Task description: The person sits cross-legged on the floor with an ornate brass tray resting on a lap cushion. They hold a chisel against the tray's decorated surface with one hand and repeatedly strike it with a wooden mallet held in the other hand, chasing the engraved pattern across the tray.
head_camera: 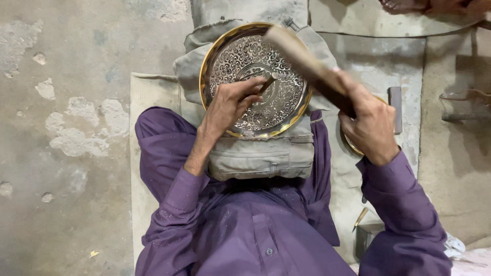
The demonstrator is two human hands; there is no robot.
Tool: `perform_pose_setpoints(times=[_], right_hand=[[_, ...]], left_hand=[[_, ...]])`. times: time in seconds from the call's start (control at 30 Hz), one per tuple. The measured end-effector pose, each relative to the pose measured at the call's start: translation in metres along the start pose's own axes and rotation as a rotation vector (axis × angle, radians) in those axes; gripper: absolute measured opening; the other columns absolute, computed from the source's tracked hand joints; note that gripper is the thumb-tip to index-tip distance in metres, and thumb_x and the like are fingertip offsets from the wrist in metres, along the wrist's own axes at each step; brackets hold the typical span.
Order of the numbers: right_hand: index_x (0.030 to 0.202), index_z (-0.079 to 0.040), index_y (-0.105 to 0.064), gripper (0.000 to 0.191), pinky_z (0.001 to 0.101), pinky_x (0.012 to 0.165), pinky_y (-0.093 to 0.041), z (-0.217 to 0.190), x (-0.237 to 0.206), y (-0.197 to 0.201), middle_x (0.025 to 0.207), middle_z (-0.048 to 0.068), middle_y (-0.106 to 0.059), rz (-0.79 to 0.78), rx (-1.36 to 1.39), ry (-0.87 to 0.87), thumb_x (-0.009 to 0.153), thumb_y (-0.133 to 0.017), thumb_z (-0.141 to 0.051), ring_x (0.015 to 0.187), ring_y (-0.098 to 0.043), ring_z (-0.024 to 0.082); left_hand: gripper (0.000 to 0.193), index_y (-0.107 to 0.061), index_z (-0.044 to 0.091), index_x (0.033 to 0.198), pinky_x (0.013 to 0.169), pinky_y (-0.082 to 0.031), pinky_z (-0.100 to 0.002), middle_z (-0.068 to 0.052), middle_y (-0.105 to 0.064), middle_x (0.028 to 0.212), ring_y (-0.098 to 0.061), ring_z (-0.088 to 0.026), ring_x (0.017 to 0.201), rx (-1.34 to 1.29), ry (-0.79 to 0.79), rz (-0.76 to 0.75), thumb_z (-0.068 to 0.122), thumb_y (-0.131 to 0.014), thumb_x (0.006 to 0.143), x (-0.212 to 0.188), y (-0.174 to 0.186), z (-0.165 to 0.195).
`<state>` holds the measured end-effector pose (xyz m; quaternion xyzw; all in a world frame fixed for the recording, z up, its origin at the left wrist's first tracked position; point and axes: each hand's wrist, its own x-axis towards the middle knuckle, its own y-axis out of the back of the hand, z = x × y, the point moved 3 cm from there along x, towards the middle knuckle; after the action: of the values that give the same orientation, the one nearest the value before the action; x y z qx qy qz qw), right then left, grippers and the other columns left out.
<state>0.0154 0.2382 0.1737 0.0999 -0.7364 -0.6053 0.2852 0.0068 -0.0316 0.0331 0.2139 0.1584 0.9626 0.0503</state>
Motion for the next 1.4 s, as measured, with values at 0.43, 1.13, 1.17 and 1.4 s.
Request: perform_pose_setpoints(times=[0.43, 1.13, 1.17, 1.4], right_hand=[[0.158, -0.021, -0.047, 0.074, 0.0388, 0.068, -0.050, 0.003, -0.003, -0.002, 0.094, 0.006, -0.063, 0.004, 0.075, -0.069, 0.088, -0.065, -0.001, 0.077, -0.063, 0.022], [0.152, -0.014, -0.049, 0.072, 0.0444, 0.086, -0.056, 0.006, -0.014, 0.010, 0.121, 0.019, -0.065, 0.063, 0.169, -0.013, 0.085, -0.071, -0.002, 0.103, -0.068, 0.037], [0.151, -0.014, -0.047, 0.074, 0.0450, 0.087, -0.056, 0.007, -0.014, 0.009, 0.121, 0.020, -0.066, 0.070, 0.207, -0.001, 0.082, -0.068, 0.001, 0.103, -0.068, 0.038], [0.157, -0.023, -0.052, 0.073, 0.0396, 0.082, -0.057, 0.015, -0.018, -0.005, 0.114, 0.011, -0.067, 0.040, 0.013, -0.012, 0.088, -0.068, -0.006, 0.097, -0.068, 0.025]], left_hand=[[0.045, -0.063, 0.012, 0.137, 0.082, -0.067, -0.032, -0.012, -0.079, 0.109, -0.080, -0.020, 0.095, -0.054, -0.001, 0.000, 0.012, -0.074, 0.093, -0.001, -0.003, -0.004], [0.041, -0.065, 0.009, 0.133, 0.078, -0.064, -0.034, -0.012, -0.079, 0.107, -0.080, -0.020, 0.094, -0.024, 0.006, -0.021, 0.013, -0.074, 0.094, 0.000, 0.002, 0.001], [0.040, -0.065, 0.009, 0.134, 0.079, -0.064, -0.033, -0.012, -0.078, 0.110, -0.080, -0.020, 0.095, -0.033, -0.008, -0.025, 0.013, -0.073, 0.095, 0.000, 0.002, 0.001], [0.042, -0.065, 0.010, 0.133, 0.081, -0.065, -0.033, -0.013, -0.078, 0.109, -0.079, -0.021, 0.098, -0.006, -0.001, 0.001, 0.014, -0.075, 0.092, -0.001, 0.000, -0.002]])
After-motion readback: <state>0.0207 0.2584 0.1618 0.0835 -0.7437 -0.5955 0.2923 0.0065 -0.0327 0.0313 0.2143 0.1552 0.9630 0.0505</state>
